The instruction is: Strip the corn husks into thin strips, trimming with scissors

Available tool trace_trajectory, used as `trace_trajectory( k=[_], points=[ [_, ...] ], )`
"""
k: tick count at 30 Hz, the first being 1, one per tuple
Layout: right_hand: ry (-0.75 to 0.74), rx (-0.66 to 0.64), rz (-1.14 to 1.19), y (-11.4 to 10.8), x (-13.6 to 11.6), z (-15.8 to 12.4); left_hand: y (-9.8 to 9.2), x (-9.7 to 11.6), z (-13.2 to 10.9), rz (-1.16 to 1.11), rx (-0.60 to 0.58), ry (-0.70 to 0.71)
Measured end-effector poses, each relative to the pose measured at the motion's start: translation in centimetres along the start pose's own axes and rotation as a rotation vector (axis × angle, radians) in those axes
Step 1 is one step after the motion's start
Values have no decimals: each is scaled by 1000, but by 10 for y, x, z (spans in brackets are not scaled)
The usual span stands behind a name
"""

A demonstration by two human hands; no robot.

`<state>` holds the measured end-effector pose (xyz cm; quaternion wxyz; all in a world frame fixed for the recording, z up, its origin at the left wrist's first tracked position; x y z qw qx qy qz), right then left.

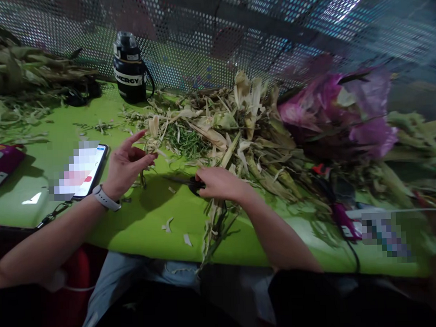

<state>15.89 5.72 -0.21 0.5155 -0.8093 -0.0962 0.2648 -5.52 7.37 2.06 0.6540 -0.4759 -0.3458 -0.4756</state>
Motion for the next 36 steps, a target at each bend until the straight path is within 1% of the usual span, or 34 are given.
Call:
trace_trajectory(
  k=[3,5,7,9,12,14,16,19,22,25,29,33,36],
  points=[
    [-11,-116,180,-6,6,-5,0,0,1,1,-3,7],
    [-15,-199,381,-12,12,-11,1,-2,2,5,-11,1],
    [-27,-244,592,-19,19,-15,2,-4,2,4,-16,-5],
    [-47,-245,784,-24,27,-15,2,-7,2,-7,-12,-20],
    [-68,-180,1021,-25,34,-9,3,-9,2,-47,-11,-48],
    [-96,-142,1137,-20,32,-2,4,-7,1,-71,-17,-45],
    [-132,-126,1229,-15,24,3,4,-6,1,-76,-22,-35],
    [-155,-139,1315,-6,10,7,3,-6,0,-72,-15,-27],
    [-152,-153,1344,0,1,8,4,-7,0,-79,-28,-21],
    [-144,-159,1344,4,-1,9,6,-5,-2,-92,-50,-19],
    [-145,-120,1381,3,0,11,9,-2,-4,-91,-66,-23],
    [-164,-118,1388,3,-8,10,13,-1,-6,-99,-97,-28],
    [-145,-112,1386,4,-11,10,16,-2,-7,-110,-118,-26]
  ],
)
Point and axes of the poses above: each hand's wrist, its own z-axis towards the middle knuckle, its own y-axis out of the palm, x = y × z, the point moved 8 cm from there along z, towards the middle knuckle, and after that the axes turned 14 degrees about z, right-handed, at the moved point
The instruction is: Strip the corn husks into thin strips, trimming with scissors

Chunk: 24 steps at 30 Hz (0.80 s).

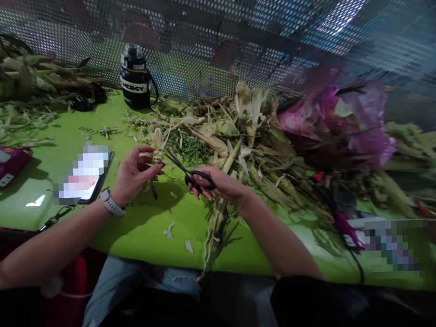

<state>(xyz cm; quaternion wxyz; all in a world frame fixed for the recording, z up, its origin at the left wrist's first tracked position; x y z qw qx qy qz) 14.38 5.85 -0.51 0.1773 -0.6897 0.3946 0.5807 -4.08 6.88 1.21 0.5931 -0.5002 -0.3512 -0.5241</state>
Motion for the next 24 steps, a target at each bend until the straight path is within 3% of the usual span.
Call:
trace_trajectory(
  k=[24],
  points=[
    [-13,30,179,14,3,2,1,-1,0,-21,2,-37]
  ],
)
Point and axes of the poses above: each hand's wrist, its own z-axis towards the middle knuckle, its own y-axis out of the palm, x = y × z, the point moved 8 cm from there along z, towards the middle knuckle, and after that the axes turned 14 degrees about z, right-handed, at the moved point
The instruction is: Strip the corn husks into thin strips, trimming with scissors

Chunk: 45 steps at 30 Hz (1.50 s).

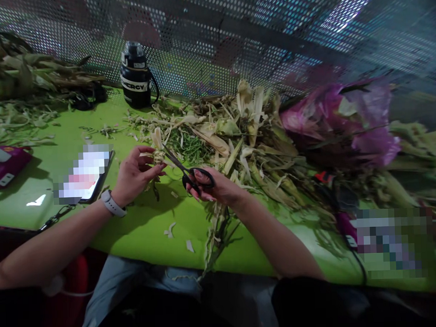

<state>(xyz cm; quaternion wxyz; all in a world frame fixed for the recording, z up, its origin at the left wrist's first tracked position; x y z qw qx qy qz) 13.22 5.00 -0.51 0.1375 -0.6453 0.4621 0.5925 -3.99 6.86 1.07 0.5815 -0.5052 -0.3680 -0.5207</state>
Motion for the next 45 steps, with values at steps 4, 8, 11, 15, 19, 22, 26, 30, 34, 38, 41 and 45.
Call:
trace_trajectory(
  k=[4,8,11,15,19,22,26,30,34,38,41,45],
  points=[
    [11,3,13,1,0,0,2,2,0,17,-4,12],
    [17,23,29,1,0,0,2,1,-1,26,-12,19],
    [9,72,31,0,0,1,1,0,-1,33,-18,22],
    [-64,158,57,-12,-7,0,0,1,-1,40,-21,21],
    [-56,58,13,-12,-12,-6,-2,3,0,16,-11,0],
    [-12,1,-25,-9,-8,-9,-3,5,0,26,-5,6],
    [10,-6,-49,-7,-3,-7,-3,4,-1,41,0,15],
    [8,-16,-62,-6,-2,-4,-1,2,-2,46,-9,15],
    [13,-8,-73,-6,-3,-4,1,1,-3,83,-26,33],
    [24,-11,-80,-5,-3,-3,0,3,-3,192,-7,78],
    [25,-11,-68,-4,-2,-2,-2,7,-4,247,13,126],
    [25,20,-89,-8,-3,-4,-2,9,-3,264,9,163]
  ],
)
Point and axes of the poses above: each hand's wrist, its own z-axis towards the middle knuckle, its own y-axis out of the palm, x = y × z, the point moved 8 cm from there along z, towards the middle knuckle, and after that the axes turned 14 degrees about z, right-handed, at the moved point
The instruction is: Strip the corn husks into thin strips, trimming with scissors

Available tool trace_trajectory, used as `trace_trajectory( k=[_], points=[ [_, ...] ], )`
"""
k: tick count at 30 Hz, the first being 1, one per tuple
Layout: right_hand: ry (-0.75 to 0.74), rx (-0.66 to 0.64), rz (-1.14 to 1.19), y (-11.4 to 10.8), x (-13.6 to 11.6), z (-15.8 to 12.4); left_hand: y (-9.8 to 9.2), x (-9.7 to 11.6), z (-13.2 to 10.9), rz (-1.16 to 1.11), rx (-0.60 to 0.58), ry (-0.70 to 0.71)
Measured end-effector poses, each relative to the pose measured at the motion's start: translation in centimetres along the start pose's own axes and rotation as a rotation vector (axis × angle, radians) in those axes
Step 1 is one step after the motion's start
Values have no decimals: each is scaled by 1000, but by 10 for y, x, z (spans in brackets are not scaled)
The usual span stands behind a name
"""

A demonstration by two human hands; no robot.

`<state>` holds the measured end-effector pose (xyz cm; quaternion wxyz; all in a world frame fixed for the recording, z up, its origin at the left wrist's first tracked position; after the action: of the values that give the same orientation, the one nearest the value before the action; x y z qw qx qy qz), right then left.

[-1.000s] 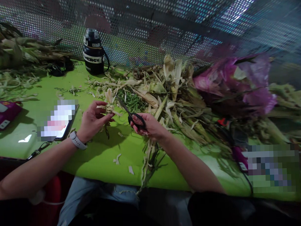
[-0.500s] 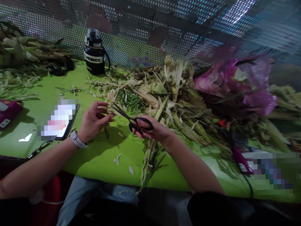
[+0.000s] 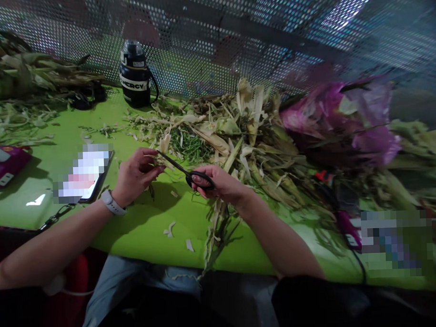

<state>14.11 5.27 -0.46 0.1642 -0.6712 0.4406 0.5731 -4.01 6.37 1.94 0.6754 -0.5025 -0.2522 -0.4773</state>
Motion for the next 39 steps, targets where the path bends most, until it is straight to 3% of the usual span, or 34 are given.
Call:
trace_trajectory(
  k=[3,6,11,18,24,28,31,35,39],
  points=[
    [3,10,-52,-3,-4,-4,1,-5,2,-72,-32,-71],
    [-109,96,-66,-10,-17,-5,1,-10,2,-100,-38,-146],
    [-326,314,45,-17,-24,3,11,-4,-2,6,-105,-79],
    [-378,347,28,-8,-6,10,31,4,-10,53,-223,17],
    [-394,355,-44,-13,-7,11,30,5,-12,44,-207,1],
    [-423,371,-92,-14,-15,7,25,2,-8,-211,-147,-85],
    [-381,371,-83,-14,-18,5,18,-14,-3,-373,-68,-221],
    [-333,342,-39,-11,-17,6,10,-25,1,-449,23,-295],
    [-288,299,-10,-10,-12,9,26,-7,-2,-351,-188,-223]
  ],
)
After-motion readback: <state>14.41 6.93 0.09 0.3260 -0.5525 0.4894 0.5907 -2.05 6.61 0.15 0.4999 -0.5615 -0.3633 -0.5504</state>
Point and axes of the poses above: each hand's wrist, its own z-axis towards the middle knuckle, its own y-axis out of the palm, x = y × z, the point moved 8 cm from there along z, towards the middle knuckle, and after that the axes turned 14 degrees about z, right-handed, at the moved point
